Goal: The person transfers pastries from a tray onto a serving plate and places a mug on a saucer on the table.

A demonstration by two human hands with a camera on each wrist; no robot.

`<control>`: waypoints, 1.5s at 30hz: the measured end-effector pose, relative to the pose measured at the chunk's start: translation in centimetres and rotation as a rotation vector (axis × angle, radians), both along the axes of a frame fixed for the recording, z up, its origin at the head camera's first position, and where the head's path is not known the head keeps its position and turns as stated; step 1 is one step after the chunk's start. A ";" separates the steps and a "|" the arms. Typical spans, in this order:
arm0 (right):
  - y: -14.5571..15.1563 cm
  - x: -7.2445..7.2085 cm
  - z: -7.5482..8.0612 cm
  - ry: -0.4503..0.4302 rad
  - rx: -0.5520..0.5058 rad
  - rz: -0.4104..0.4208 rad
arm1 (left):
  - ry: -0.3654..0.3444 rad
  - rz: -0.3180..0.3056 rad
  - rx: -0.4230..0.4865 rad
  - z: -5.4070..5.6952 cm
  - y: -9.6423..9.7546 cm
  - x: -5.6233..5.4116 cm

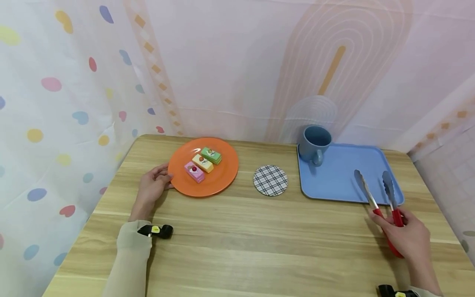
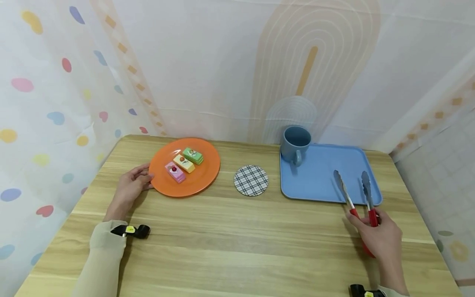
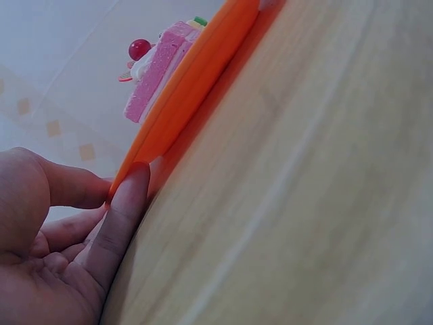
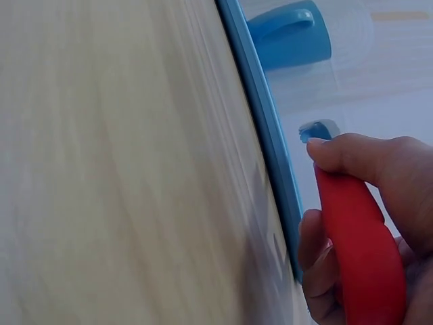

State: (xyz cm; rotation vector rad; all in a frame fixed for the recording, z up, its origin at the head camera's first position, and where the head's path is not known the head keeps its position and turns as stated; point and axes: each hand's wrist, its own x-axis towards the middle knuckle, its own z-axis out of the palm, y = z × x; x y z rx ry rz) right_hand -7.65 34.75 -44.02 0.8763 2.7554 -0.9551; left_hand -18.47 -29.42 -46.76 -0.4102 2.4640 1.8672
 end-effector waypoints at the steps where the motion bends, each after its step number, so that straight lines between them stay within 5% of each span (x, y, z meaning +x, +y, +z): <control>1: 0.1 0.1 0.0 -0.011 -0.002 -0.003 | -0.002 -0.001 0.000 0.0 0.0 0.0; 19: 1.3 0.8 -0.5 -0.132 0.018 0.016 | 0.000 -0.010 0.004 0.0 0.0 0.0; 45: 0.8 1.2 0.0 -0.138 0.113 0.094 | 0.007 0.007 0.006 0.1 0.0 0.1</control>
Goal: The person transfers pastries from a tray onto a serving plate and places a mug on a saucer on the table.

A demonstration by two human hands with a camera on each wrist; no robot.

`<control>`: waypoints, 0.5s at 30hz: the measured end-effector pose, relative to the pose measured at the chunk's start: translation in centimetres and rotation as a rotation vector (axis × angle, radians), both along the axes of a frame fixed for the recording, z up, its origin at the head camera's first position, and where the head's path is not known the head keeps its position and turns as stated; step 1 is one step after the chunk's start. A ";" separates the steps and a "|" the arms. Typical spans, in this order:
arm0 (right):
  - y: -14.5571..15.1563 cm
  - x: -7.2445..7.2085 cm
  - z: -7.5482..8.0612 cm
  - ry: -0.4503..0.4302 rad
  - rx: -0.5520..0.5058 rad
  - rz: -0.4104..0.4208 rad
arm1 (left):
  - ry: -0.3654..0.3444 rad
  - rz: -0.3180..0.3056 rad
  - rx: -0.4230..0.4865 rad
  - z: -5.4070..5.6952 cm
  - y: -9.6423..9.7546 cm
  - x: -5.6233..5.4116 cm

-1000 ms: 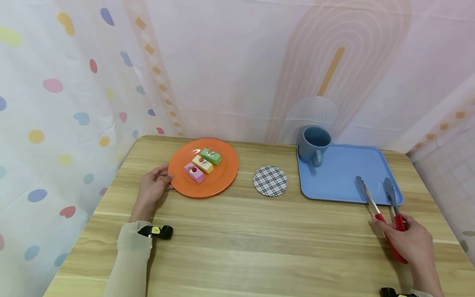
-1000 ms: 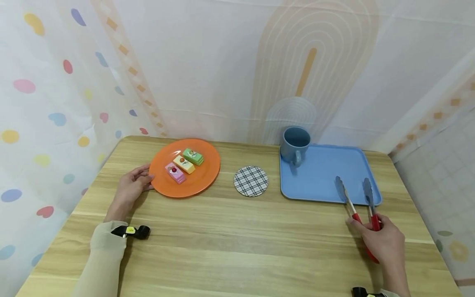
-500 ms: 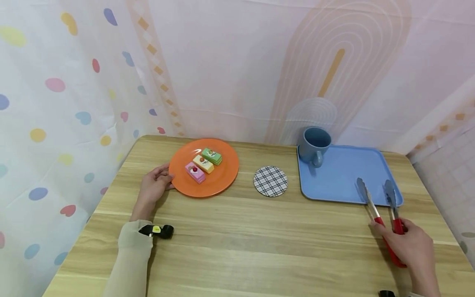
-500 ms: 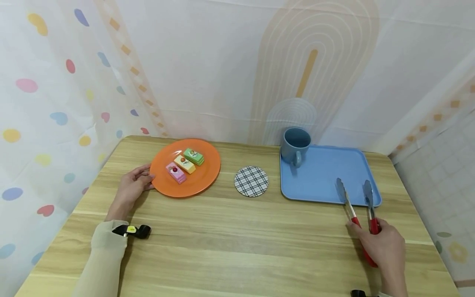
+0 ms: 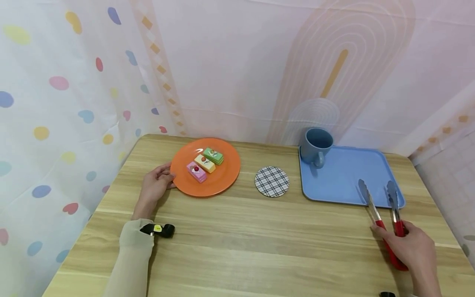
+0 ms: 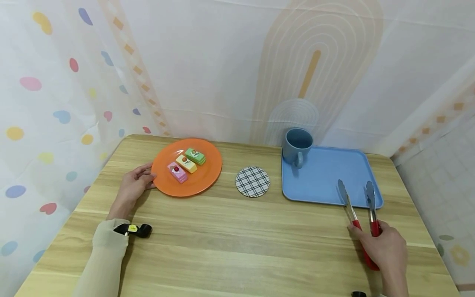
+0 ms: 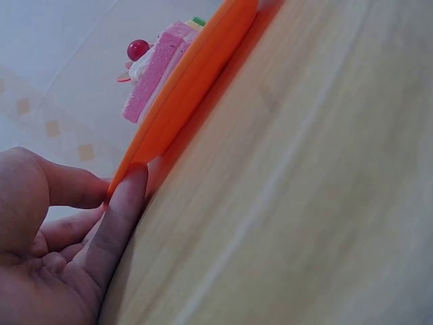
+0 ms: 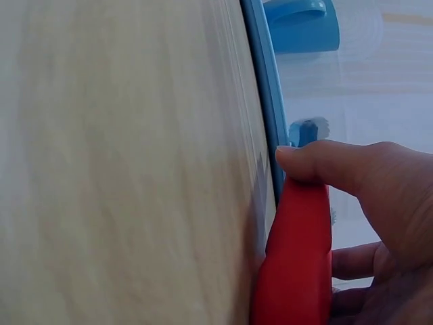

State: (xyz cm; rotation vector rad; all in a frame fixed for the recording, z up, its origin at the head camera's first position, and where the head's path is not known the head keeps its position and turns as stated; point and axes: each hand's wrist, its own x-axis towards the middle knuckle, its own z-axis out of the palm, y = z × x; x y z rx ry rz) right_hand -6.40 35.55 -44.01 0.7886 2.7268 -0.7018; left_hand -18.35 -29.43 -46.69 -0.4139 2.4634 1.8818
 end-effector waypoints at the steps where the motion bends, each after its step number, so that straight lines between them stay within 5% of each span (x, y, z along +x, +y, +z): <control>1: 0.0 0.0 0.0 -0.003 -0.002 0.002 | 0.000 0.000 0.001 0.0 0.0 0.0; 15: 0.3 -0.3 0.3 -0.010 -0.011 0.067 | -0.015 -0.001 -0.001 0.3 0.3 0.1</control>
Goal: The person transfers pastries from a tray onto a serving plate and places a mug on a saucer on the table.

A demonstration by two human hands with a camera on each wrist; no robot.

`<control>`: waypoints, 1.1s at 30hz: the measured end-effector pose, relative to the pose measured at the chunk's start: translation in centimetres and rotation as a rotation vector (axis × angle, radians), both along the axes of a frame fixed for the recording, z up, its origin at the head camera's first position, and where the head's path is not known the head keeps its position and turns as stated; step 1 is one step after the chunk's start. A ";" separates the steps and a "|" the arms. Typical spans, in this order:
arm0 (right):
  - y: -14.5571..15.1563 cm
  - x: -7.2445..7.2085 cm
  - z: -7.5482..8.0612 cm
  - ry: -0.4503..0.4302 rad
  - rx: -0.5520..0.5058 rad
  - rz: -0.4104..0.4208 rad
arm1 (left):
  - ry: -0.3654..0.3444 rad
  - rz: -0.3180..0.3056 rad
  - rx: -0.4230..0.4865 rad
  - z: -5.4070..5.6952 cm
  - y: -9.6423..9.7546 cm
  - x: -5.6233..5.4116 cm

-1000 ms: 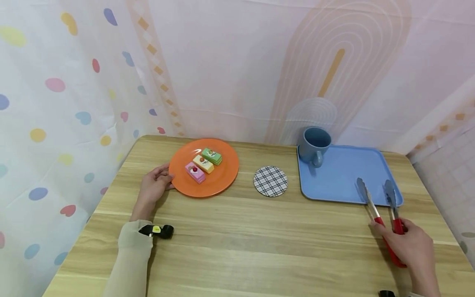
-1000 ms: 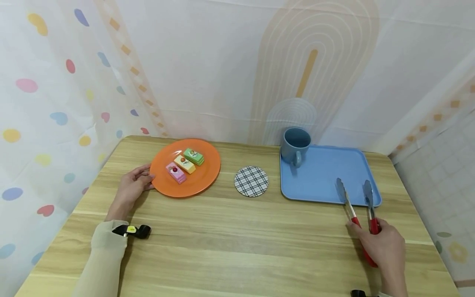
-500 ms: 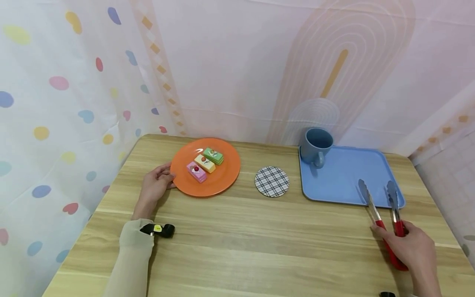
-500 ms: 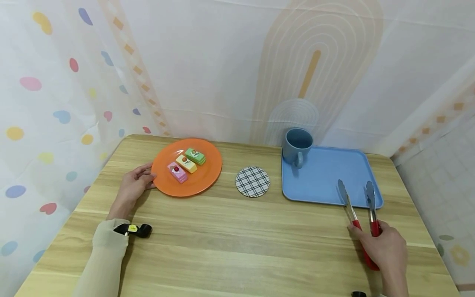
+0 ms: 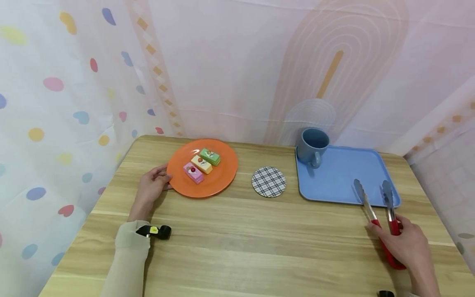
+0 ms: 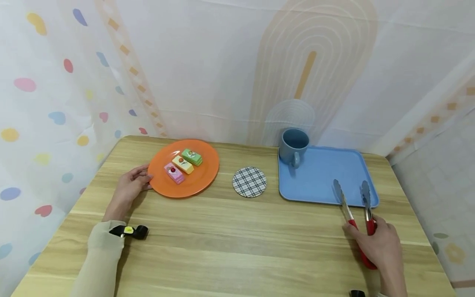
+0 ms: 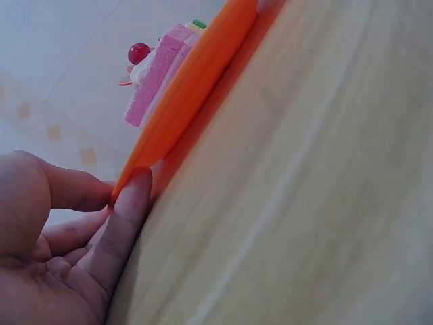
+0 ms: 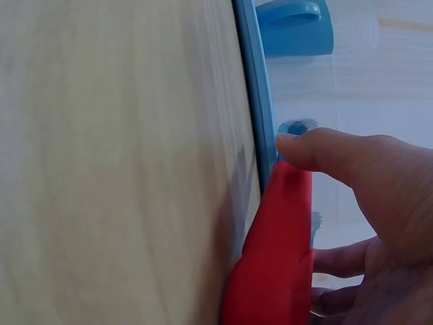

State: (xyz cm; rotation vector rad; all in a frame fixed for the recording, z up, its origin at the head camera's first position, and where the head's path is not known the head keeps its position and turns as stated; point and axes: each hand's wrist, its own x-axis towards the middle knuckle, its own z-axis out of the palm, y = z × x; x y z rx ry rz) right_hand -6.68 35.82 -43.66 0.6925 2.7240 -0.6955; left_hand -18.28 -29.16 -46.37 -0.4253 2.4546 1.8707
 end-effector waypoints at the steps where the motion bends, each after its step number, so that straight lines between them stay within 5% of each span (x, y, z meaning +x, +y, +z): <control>1: 0.0 0.0 0.0 0.012 -0.005 0.001 | -0.002 0.002 -0.004 0.1 0.1 0.0; 6: -0.2 -0.3 0.3 0.067 -0.039 -0.004 | -0.008 0.015 -0.067 0.6 0.4 0.0; 15: -0.8 -0.4 1.0 0.252 -0.034 -0.013 | 0.138 0.084 -0.497 2.5 1.4 0.8; 33: -2.4 -1.0 2.5 0.530 -0.078 0.136 | 0.278 -0.004 -0.509 4.5 4.6 1.7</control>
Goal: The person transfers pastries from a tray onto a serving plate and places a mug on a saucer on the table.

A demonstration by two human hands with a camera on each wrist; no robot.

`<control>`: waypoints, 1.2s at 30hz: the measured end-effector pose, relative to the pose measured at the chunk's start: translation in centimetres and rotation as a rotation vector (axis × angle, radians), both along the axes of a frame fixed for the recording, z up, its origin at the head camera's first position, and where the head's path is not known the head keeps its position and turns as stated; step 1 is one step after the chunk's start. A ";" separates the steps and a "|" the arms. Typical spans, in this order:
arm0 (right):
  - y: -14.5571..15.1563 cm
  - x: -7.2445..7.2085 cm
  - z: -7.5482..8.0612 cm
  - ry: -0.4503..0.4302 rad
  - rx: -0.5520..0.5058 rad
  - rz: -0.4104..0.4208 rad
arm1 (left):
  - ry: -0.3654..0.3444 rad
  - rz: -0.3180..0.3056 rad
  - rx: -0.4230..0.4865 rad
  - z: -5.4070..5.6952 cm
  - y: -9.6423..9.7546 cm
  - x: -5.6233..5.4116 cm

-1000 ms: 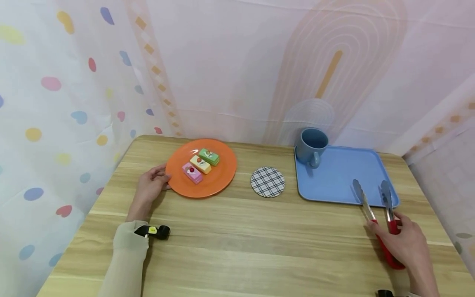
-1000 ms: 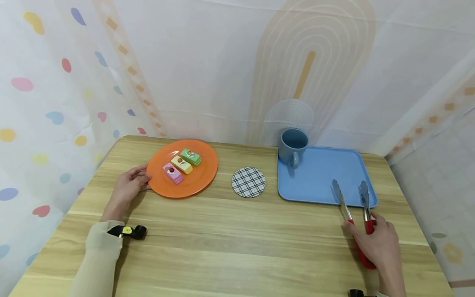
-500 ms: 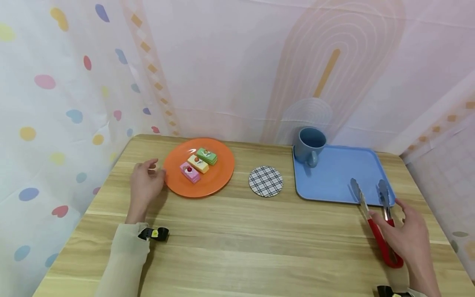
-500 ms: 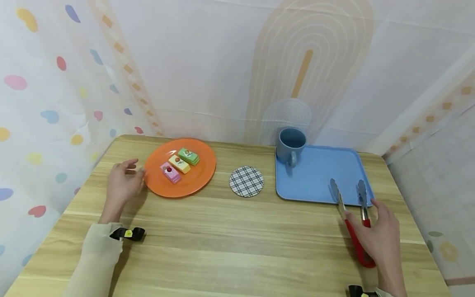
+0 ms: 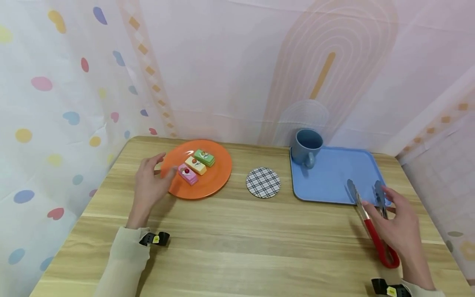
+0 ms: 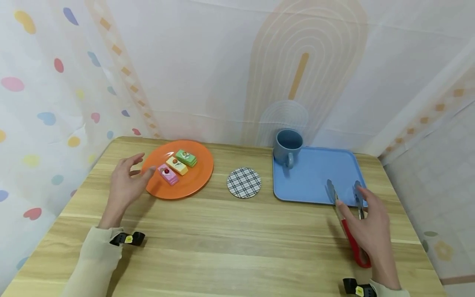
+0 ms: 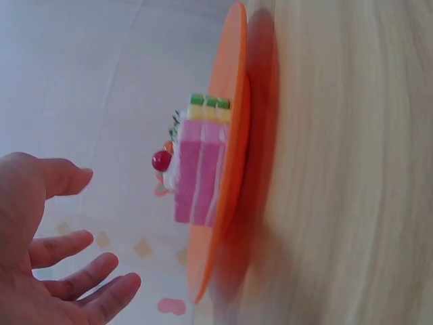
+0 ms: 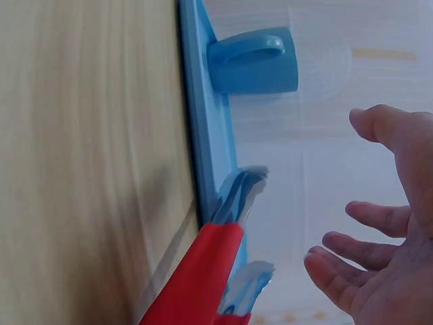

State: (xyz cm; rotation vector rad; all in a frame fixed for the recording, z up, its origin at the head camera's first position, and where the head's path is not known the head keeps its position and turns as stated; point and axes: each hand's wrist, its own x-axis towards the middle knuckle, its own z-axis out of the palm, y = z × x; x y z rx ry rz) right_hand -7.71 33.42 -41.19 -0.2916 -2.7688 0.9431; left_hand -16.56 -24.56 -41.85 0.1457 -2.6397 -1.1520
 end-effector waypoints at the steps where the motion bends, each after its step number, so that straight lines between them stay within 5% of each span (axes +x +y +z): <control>1: -0.1 -0.1 0.1 -0.001 -0.007 0.007 | -0.001 -0.010 -0.003 0.1 0.2 0.1; 17: -2.1 -2.1 1.4 0.017 -0.127 0.160 | 0.146 -0.208 -0.017 0.2 4.0 0.4; 28: -4.0 -3.7 1.8 0.043 -0.182 0.238 | 0.139 -0.341 -0.004 -0.1 7.0 0.5; 36: -5.1 -5.1 1.9 -0.017 -0.203 0.241 | 0.103 -0.397 0.038 -0.9 8.6 0.6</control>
